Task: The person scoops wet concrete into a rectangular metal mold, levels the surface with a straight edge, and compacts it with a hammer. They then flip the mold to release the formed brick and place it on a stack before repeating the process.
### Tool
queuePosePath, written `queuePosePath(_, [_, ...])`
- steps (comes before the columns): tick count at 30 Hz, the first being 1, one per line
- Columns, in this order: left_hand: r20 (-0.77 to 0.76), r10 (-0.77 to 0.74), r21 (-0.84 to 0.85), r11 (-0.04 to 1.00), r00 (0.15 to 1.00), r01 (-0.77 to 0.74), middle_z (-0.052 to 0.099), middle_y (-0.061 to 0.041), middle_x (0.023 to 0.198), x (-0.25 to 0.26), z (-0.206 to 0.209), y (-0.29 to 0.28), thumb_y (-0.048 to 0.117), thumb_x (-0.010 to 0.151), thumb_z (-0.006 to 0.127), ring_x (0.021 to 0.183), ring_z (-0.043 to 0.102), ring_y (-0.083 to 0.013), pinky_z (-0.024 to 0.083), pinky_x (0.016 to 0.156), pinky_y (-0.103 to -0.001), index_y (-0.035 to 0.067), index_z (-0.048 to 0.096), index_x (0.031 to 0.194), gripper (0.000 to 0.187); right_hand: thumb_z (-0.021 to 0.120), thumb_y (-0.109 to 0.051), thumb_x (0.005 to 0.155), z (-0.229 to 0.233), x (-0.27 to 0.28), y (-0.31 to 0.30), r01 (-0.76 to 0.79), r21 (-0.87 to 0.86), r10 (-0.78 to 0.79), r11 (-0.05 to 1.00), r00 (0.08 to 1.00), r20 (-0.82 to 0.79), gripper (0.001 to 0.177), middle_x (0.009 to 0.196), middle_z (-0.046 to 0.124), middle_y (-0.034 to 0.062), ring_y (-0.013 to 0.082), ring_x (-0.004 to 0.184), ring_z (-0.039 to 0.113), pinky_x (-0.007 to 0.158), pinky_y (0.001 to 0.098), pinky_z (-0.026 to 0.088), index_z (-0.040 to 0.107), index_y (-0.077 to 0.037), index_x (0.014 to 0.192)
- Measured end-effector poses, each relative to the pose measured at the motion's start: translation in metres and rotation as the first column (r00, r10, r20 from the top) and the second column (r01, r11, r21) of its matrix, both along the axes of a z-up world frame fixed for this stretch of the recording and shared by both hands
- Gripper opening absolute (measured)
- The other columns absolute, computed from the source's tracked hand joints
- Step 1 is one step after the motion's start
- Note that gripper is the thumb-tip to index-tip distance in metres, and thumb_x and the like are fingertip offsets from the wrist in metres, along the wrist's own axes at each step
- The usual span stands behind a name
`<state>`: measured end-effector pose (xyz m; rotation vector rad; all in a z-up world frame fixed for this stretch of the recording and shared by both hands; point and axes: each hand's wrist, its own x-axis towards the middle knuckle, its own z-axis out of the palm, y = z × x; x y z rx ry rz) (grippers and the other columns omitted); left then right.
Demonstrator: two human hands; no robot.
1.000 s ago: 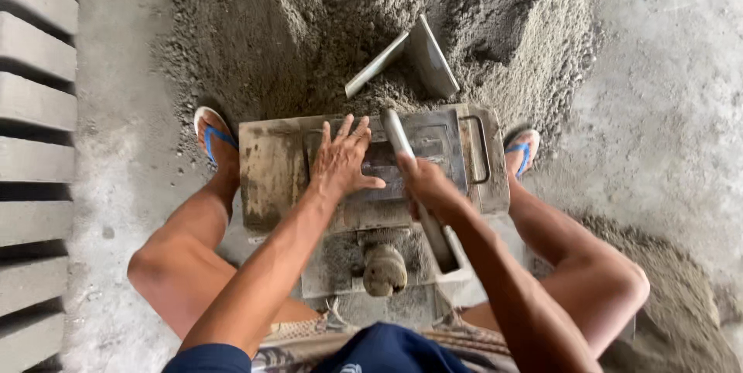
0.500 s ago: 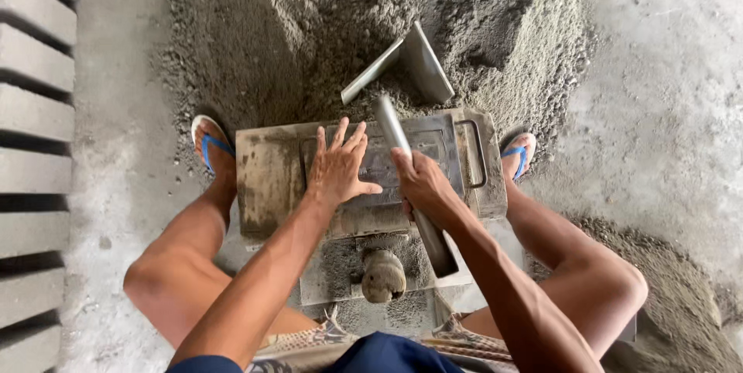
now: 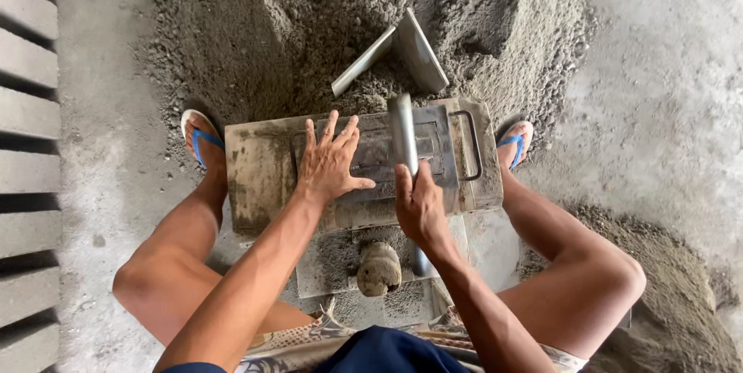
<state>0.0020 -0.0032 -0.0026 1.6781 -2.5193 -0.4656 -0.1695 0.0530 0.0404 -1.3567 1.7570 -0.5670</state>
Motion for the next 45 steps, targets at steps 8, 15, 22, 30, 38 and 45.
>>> queuePosePath(8, [0.045, 0.006, -0.004, 1.0, 0.999, -0.006, 0.035, -0.004, 0.147, -0.001, -0.004, -0.001, 0.075, 0.055, 0.063, 0.138, 0.021, -0.0355, 0.017, 0.105, -0.068, 0.005, 0.048, 0.13, 0.104, 0.028, -0.044, 0.1, 0.001, -0.001, -0.006, -0.082, 0.125, 0.086, 0.989, 0.996, -0.028, 0.044, 0.063, 0.056, 0.0195, 0.0276, 0.05, 0.059, 0.042, 0.0397, 0.05, 0.047, -0.005, 0.091])
queuePosePath(15, [0.091, -0.007, -0.095, 0.995, 0.996, 0.016, 0.039, -0.006, 0.145, 0.001, 0.016, 0.005, 0.074, 0.057, 0.064, 0.137, 0.024, -0.0357, 0.011, 0.107, -0.067, 0.004, 0.052, 0.126, 0.1, 0.041, -0.042, 0.097, 0.063, -0.001, -0.034, -0.048, 0.238, -0.021, 0.97, 0.96, 0.279, 0.041, 0.05, 0.052, 0.0119, 0.0171, 0.033, 0.052, 0.028, 0.0307, 0.046, 0.049, -0.004, 0.083])
queuePosePath(22, [0.149, 0.037, -0.055, 0.998, 0.988, -0.029, 0.038, -0.005, 0.145, -0.001, 0.01, 0.0, 0.076, 0.053, 0.064, 0.138, 0.022, -0.0337, 0.012, 0.108, -0.066, 0.007, 0.052, 0.127, 0.102, 0.056, -0.007, 0.081, 0.032, -0.002, -0.014, -0.691, -0.673, -0.389, 0.262, 0.563, -0.729, 0.031, 0.106, 0.057, 0.0306, 0.0271, 0.061, 0.056, 0.046, 0.0339, 0.041, 0.05, -0.004, 0.112])
queuePosePath(30, [0.105, 0.043, -0.024, 0.999, 0.994, -0.04, 0.039, -0.006, 0.144, -0.003, 0.019, 0.011, 0.072, 0.055, 0.067, 0.138, 0.021, -0.0354, 0.016, 0.107, -0.068, 0.006, 0.052, 0.126, 0.098, 0.033, -0.042, 0.1, 0.058, 0.007, -0.03, -0.134, 0.196, 0.111, 0.971, 0.986, 0.124, 0.047, 0.059, 0.054, 0.0111, 0.0165, 0.039, 0.053, 0.031, 0.03, 0.046, 0.049, 0.002, 0.098])
queuePosePath(38, [0.165, 0.034, -0.023, 0.999, 0.986, -0.031, 0.036, -0.005, 0.146, -0.004, 0.006, 0.006, 0.076, 0.053, 0.063, 0.139, 0.019, -0.0347, 0.014, 0.107, -0.069, 0.007, 0.05, 0.128, 0.103, 0.037, -0.048, 0.095, 0.007, 0.003, -0.012, -0.055, 0.23, 0.019, 0.972, 0.988, 0.155, 0.049, 0.042, 0.048, 0.0185, 0.0258, 0.03, 0.051, 0.027, 0.0334, 0.044, 0.046, -0.003, 0.079])
queuePosePath(45, [0.149, 0.024, 0.007, 1.0, 0.989, -0.025, 0.035, -0.005, 0.147, -0.005, 0.007, 0.001, 0.073, 0.054, 0.066, 0.14, 0.017, -0.0349, 0.012, 0.107, -0.068, 0.006, 0.051, 0.128, 0.101, 0.028, -0.044, 0.099, 0.013, 0.002, 0.009, 0.0, 0.019, 0.0, 1.0, 1.0, 0.001, 0.044, 0.058, 0.056, 0.0198, 0.0286, 0.048, 0.059, 0.043, 0.0374, 0.051, 0.048, -0.005, 0.09])
